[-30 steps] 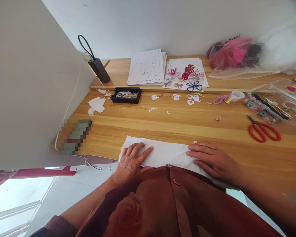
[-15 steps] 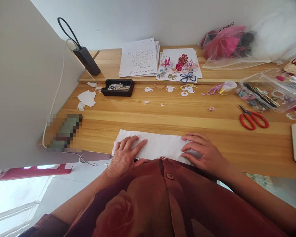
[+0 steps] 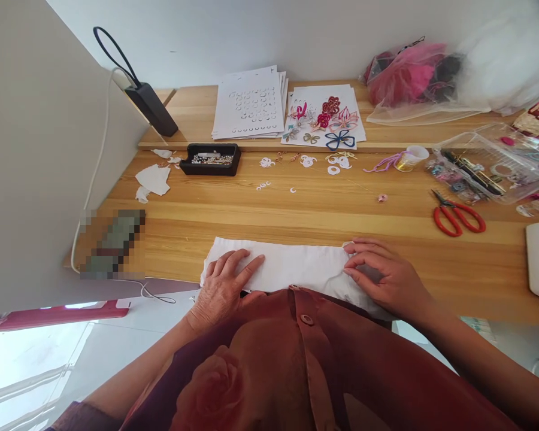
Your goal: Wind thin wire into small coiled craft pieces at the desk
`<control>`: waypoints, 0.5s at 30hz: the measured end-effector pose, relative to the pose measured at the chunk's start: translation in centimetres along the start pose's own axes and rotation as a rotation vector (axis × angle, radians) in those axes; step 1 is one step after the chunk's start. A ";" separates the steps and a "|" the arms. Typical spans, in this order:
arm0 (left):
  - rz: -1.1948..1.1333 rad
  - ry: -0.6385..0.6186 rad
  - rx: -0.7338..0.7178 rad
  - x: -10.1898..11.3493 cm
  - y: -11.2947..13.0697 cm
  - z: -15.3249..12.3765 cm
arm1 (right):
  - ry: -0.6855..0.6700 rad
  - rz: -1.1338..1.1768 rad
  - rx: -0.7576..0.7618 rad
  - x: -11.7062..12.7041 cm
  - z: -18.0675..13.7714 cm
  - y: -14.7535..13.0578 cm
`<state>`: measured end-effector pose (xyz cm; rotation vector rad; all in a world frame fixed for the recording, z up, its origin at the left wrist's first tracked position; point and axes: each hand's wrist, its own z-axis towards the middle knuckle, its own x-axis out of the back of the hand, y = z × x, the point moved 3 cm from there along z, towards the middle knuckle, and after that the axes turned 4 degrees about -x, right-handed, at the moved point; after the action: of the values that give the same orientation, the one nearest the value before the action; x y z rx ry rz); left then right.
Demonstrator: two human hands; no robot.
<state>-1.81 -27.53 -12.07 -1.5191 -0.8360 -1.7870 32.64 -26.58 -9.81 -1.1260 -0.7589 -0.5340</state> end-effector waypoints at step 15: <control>-0.145 0.001 -0.064 1.1 -2.0 0.2 | -0.580 0.367 -0.693 6.0 -14.2 5.4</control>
<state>-3.49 -26.25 -11.09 -1.5321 -0.9165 -1.9352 44.12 -38.00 -11.74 -2.0716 -0.8524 -0.1396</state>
